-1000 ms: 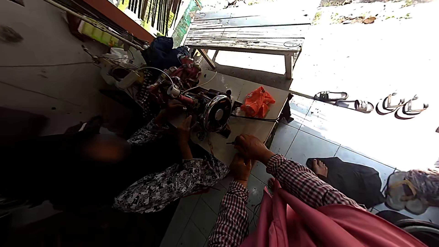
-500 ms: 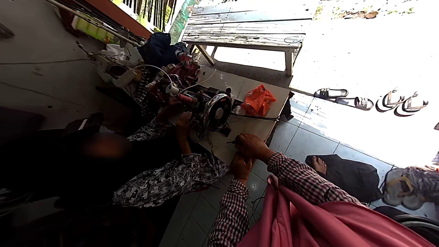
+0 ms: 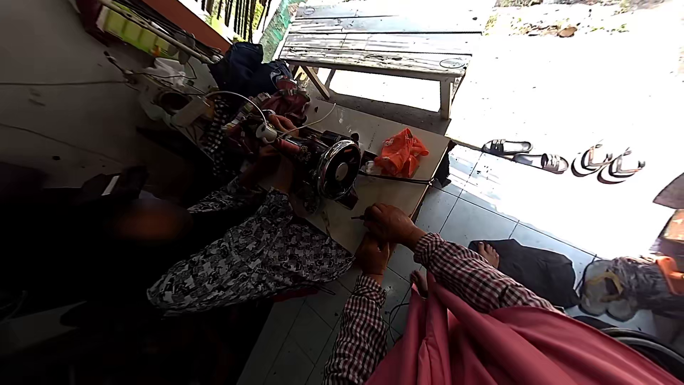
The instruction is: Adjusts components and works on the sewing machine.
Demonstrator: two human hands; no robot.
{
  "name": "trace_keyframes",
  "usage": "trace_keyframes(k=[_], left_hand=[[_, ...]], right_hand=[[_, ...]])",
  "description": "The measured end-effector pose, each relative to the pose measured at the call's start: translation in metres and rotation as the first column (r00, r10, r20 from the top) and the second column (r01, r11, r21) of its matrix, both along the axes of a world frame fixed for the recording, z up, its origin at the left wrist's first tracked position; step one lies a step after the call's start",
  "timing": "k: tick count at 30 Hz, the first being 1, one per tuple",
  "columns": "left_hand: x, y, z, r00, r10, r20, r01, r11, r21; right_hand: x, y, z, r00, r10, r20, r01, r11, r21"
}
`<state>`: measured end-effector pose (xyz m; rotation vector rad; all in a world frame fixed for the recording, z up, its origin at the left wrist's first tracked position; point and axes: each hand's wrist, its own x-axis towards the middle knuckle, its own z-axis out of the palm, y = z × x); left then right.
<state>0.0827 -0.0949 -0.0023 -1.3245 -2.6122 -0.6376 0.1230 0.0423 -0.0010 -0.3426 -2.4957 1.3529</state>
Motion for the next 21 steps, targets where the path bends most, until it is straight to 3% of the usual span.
trace_keyframes(k=[21], left_hand=[[0.0, 0.0002, 0.0024, 1.0, 0.005, 0.03, -0.005, 1.0, 0.014]], right_hand=[[-0.0016, -0.0009, 0.001, 0.999, 0.033, 0.041, -0.036, 0.997, 0.064]])
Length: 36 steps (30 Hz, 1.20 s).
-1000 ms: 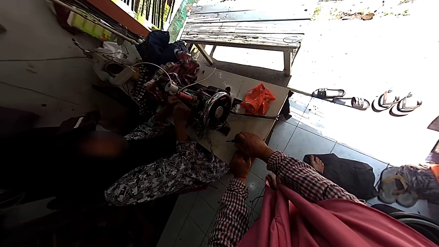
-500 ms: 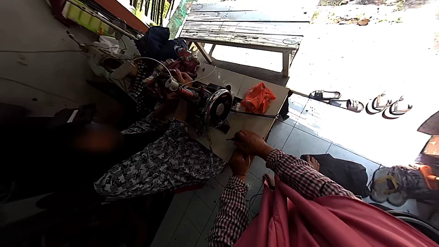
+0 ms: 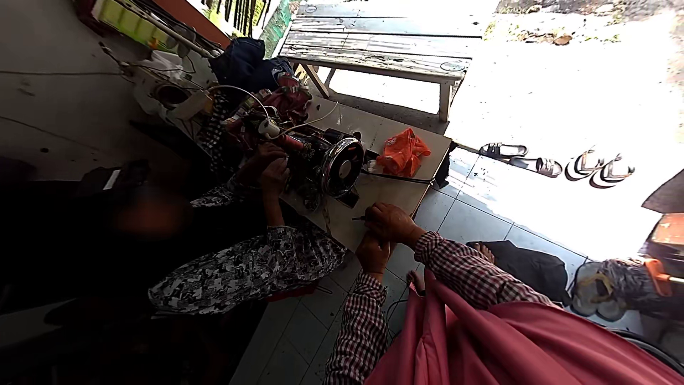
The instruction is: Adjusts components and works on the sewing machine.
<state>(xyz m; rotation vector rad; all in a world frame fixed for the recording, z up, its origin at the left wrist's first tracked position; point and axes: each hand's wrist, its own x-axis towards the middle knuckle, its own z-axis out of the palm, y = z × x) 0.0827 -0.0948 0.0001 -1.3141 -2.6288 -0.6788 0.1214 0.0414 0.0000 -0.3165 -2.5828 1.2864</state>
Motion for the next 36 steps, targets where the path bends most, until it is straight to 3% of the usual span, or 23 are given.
trace_keyframes(k=[16, 36], left_hand=[[-0.001, -0.0007, -0.0034, 1.0, -0.009, -0.013, 0.009, 1.0, 0.001], [-0.001, -0.0001, -0.0046, 1.0, 0.002, -0.024, -0.002, 1.0, -0.002]], right_hand=[[-0.0023, -0.0002, -0.0059, 0.998, -0.029, -0.061, 0.034, 0.996, 0.087], [-0.0021, -0.0002, -0.0063, 0.997, -0.039, -0.066, 0.043, 0.997, 0.07]])
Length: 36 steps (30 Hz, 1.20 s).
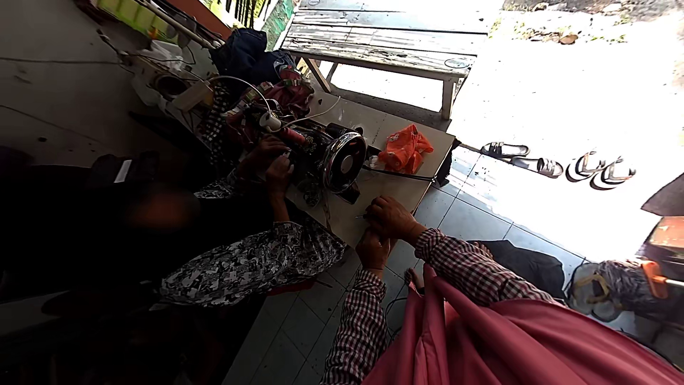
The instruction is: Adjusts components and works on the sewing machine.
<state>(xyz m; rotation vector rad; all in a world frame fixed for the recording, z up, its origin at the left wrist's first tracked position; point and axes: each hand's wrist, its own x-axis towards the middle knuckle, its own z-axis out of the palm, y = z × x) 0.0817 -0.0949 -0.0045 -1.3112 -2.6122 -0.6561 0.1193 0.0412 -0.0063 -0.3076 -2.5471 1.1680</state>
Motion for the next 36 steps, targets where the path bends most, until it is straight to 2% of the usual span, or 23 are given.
trace_keyframes(k=[6, 14, 24, 36], left_hand=[[-0.001, 0.0, -0.001, 1.0, -0.005, -0.003, 0.005, 1.0, 0.006], [-0.003, -0.002, -0.005, 0.999, -0.007, -0.037, 0.008, 1.0, 0.016], [-0.008, -0.01, -0.013, 1.0, -0.007, 0.008, 0.007, 0.999, 0.049], [-0.006, -0.01, -0.01, 1.0, -0.025, -0.016, 0.026, 0.999, 0.039]], right_hand=[[-0.001, 0.0, -0.001, 1.0, 0.003, 0.002, -0.003, 1.0, 0.011], [-0.002, 0.003, 0.0, 0.998, 0.052, 0.046, -0.048, 0.996, -0.079], [-0.002, 0.006, -0.003, 0.996, 0.081, -0.031, -0.085, 0.984, -0.155], [-0.002, 0.004, -0.006, 0.987, -0.025, -0.156, 0.012, 0.996, -0.084]])
